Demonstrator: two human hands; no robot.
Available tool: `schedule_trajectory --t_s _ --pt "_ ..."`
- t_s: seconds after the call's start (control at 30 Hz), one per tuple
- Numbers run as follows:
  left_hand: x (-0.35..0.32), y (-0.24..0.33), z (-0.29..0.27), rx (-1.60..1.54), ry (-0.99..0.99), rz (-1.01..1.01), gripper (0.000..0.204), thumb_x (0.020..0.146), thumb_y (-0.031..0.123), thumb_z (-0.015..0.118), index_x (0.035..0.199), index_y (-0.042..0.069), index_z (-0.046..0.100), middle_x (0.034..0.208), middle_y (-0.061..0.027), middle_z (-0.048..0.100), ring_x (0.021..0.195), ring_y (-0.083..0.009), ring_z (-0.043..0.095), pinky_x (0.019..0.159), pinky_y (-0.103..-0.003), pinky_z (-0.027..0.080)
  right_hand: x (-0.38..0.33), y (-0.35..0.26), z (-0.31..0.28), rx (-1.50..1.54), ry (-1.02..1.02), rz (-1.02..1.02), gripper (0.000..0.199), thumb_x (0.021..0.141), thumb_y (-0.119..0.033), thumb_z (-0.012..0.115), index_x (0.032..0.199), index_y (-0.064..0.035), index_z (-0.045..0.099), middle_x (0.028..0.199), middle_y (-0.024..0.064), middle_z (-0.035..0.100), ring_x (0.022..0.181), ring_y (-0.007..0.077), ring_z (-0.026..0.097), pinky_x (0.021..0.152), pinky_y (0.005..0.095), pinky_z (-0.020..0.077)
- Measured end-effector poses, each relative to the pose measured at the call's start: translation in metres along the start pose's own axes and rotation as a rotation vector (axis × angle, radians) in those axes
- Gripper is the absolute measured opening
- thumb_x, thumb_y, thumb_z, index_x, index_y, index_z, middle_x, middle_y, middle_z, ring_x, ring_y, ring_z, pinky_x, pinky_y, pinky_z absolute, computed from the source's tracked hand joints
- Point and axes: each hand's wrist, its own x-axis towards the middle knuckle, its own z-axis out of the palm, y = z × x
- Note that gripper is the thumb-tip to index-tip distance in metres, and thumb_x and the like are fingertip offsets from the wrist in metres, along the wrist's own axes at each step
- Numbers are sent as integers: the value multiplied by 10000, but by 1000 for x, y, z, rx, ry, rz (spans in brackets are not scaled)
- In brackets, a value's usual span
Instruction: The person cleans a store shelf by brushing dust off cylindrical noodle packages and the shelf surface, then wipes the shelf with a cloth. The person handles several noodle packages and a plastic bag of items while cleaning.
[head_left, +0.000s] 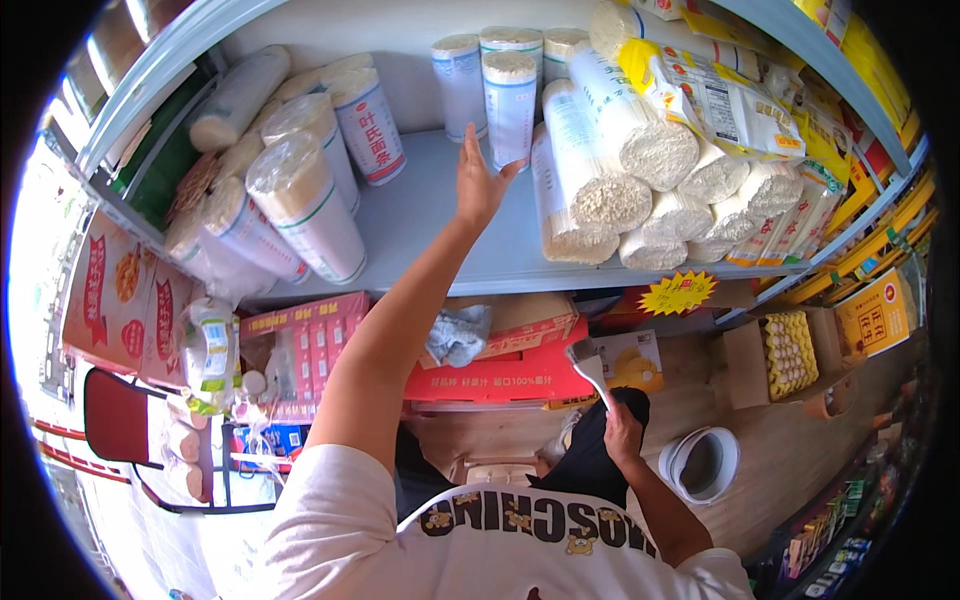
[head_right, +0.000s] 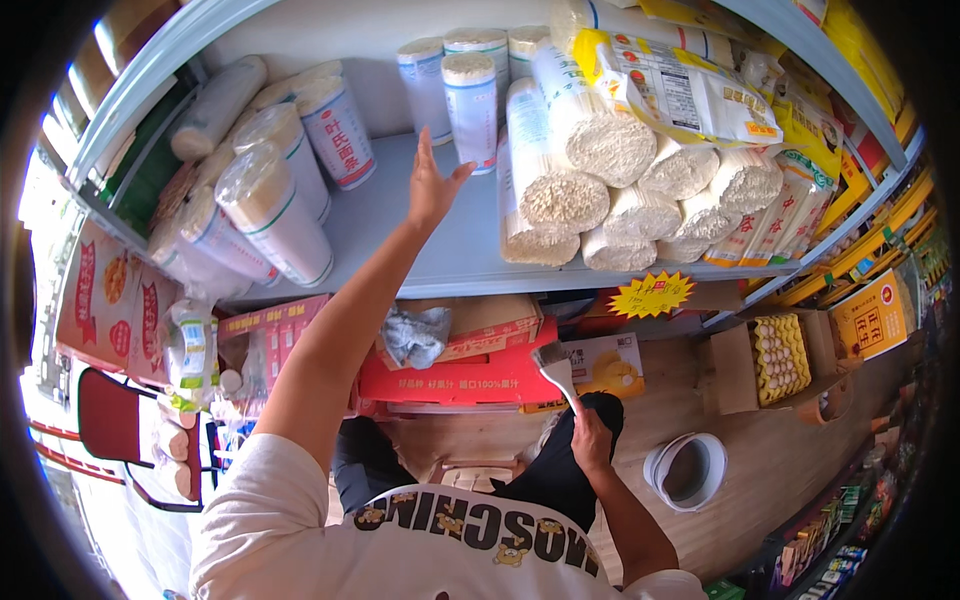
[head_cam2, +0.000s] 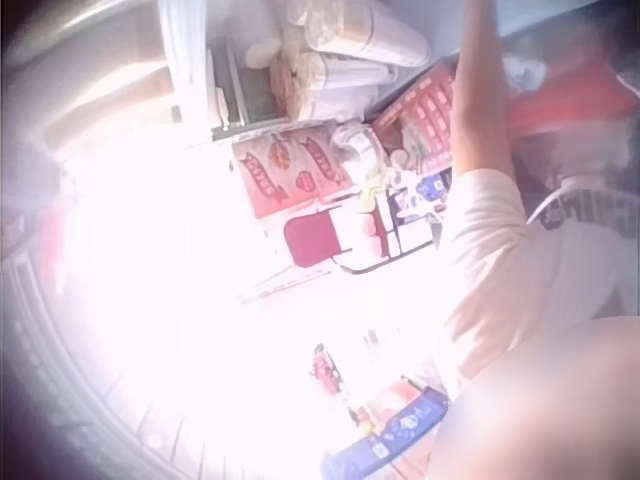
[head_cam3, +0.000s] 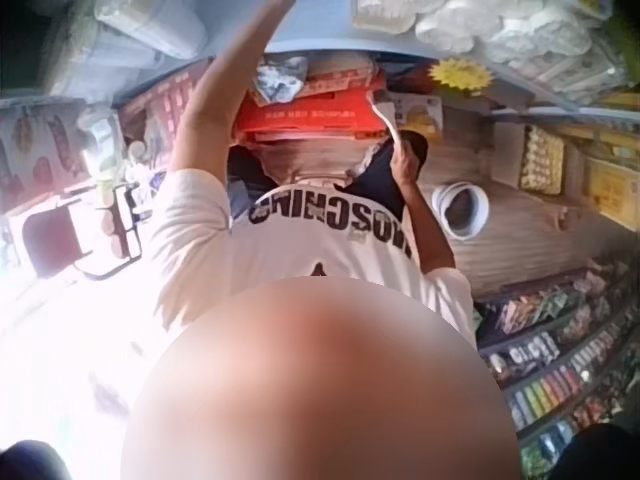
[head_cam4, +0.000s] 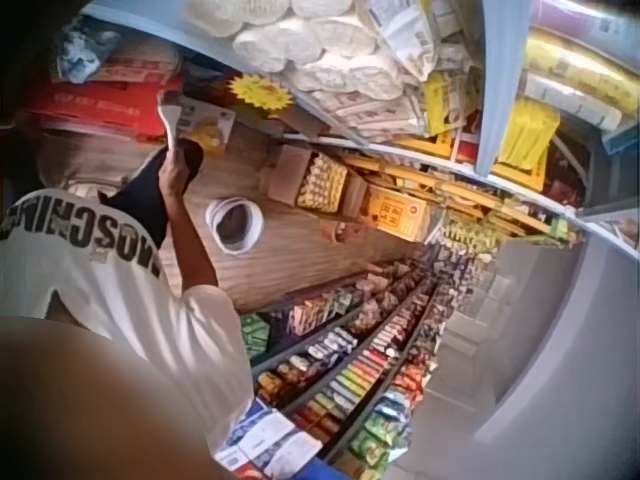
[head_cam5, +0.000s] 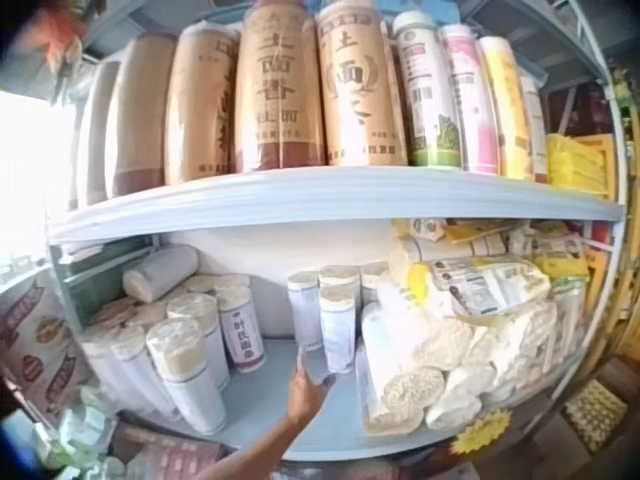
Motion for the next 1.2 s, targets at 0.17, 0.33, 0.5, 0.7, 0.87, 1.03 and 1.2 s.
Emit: schedule_trajectory --t_s 0.17,0.33,0.5,0.7,0.87,1.03,1.2 --pt "-44 39 -99 124 133 146 887 755 216 794 1439 15 267 1410 -245 400 1289 -381 420 1066 -410 373 -4 1 2 11 8 -16 492 837 28 573 1309 -84 493 900 161 579 804 348 604 691 427 489" --pt "-65 30 -176 361 499 193 949 687 182 832 1439 44 270 1433 -256 323 1317 -411 339 1087 -462 317 -9 3 6 -39 61 -52 456 857 -15 570 1298 -97 492 881 129 578 796 318 609 671 401 502" --pt "-58 -15 -213 481 618 50 1089 640 254 863 1459 19 185 1438 -278 296 1326 -434 310 1103 -485 268 -8 0 6 -56 49 -59 477 853 -18 579 1309 -118 484 894 126 583 814 316 612 687 403 505" --pt "-41 -56 -220 345 572 -80 1230 555 250 901 1461 -24 115 1429 -301 298 1327 -441 305 1104 -472 261 -10 -2 9 -63 45 -48 508 842 -8 584 1325 -116 473 896 156 577 809 350 605 692 432 496" --pt "-40 -63 -220 261 503 -86 1290 532 281 911 1466 -41 82 1451 -308 264 1348 -429 283 1117 -461 244 -10 -5 6 -98 86 -68 477 851 -26 583 1308 -122 487 881 134 573 796 332 607 672 421 503" --pt "-40 -68 -227 151 459 -107 1281 543 322 899 1467 -42 89 1481 -284 227 1380 -405 240 1137 -443 216 -10 -2 8 -66 75 -51 484 837 -11 595 1296 -128 495 888 140 584 792 352 604 673 436 500" --pt "-37 -77 -229 195 470 -72 1250 572 372 876 1467 -30 102 1490 -264 222 1386 -399 231 1140 -437 214 -9 0 11 -84 72 -49 462 852 -25 587 1294 -121 495 858 125 575 767 328 603 654 421 499"
